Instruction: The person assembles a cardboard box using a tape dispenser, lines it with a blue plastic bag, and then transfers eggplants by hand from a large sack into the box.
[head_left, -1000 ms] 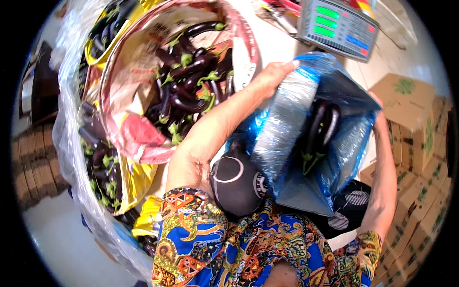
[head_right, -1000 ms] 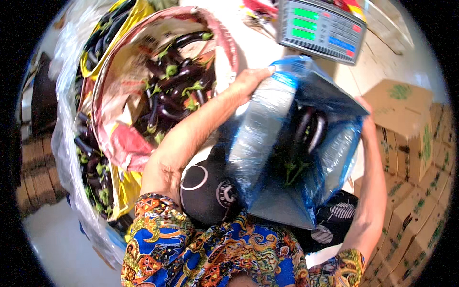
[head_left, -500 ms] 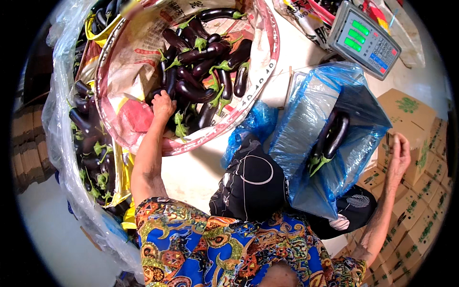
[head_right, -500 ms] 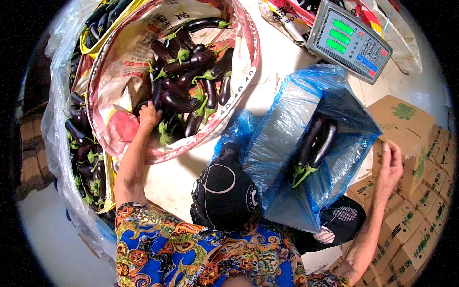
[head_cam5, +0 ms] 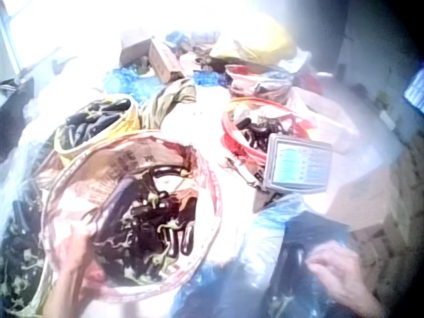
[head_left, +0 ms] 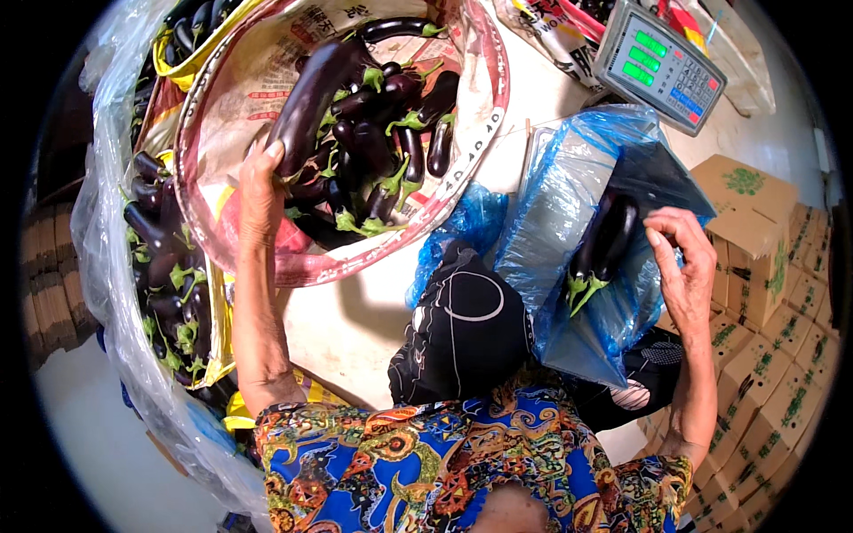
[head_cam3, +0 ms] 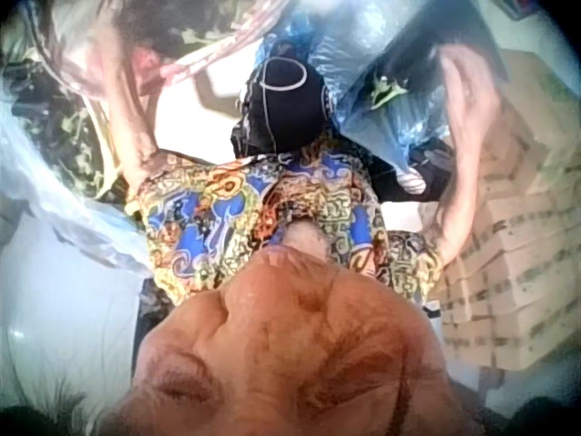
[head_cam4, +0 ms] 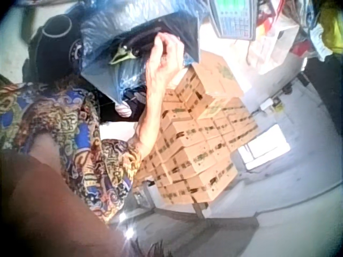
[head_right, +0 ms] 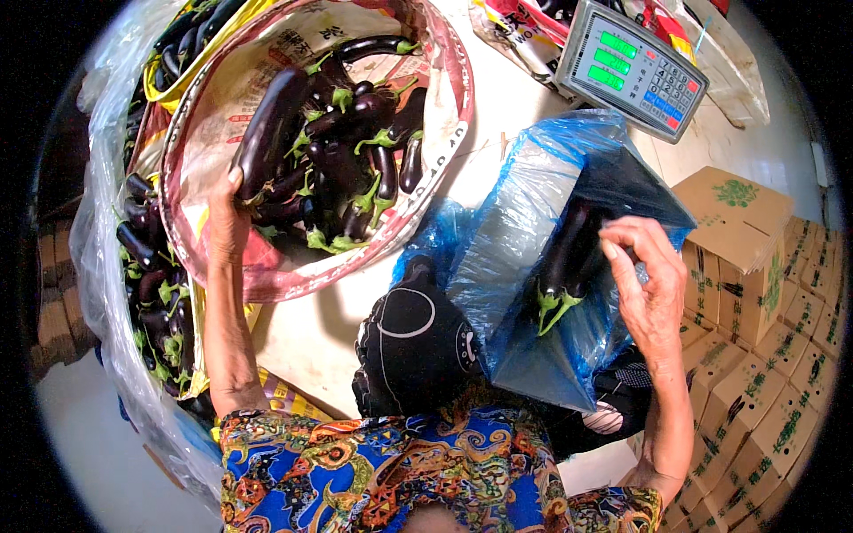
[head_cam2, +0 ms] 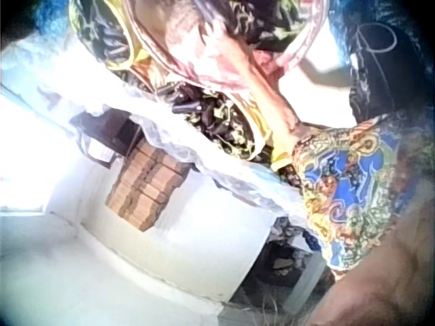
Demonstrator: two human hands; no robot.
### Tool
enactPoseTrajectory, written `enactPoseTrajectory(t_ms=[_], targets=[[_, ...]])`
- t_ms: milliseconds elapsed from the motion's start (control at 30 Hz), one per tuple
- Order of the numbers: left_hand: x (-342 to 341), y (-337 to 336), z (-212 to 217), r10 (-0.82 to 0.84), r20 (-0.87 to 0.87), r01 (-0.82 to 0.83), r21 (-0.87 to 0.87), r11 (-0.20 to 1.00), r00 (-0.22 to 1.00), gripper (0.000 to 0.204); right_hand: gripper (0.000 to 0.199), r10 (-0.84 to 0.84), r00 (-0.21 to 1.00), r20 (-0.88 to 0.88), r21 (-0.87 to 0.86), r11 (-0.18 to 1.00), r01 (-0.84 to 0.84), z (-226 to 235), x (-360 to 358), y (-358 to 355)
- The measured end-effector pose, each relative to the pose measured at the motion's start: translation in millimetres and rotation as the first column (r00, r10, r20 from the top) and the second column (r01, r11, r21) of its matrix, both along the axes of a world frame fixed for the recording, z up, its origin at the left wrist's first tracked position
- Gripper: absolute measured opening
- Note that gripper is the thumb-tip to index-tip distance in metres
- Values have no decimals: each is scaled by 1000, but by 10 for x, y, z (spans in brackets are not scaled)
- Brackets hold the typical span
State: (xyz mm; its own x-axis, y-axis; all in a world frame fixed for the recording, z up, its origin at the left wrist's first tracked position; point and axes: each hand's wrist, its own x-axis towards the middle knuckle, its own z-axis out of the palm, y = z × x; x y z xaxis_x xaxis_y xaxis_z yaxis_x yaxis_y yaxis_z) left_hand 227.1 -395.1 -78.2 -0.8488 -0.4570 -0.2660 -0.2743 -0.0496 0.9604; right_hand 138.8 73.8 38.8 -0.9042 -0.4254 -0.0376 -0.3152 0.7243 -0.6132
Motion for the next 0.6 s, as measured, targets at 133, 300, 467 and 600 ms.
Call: enactPoseTrajectory(t_ms=[133, 300, 467, 600], targets=[[-347, 592, 740, -523, -69, 503, -197, 842, 849, 56, 55, 274, 923, -271, 146, 959, -242, 389, -30, -464], [-658, 1696, 840, -858, -295, 866, -151, 476, 420, 46, 89, 479, 864, 157, 364, 785, -502, 501, 54, -811], [-541, 1389, 189, -649, -149, 575, -347, 741, 746, 30, 76, -114, 839, 531, 89, 993, 79, 60, 367, 7], [-201, 239, -482, -553, 494, 740, -385, 552, 670, 28, 73, -368, 481, 796, 39, 823, 566, -68, 562, 428]])
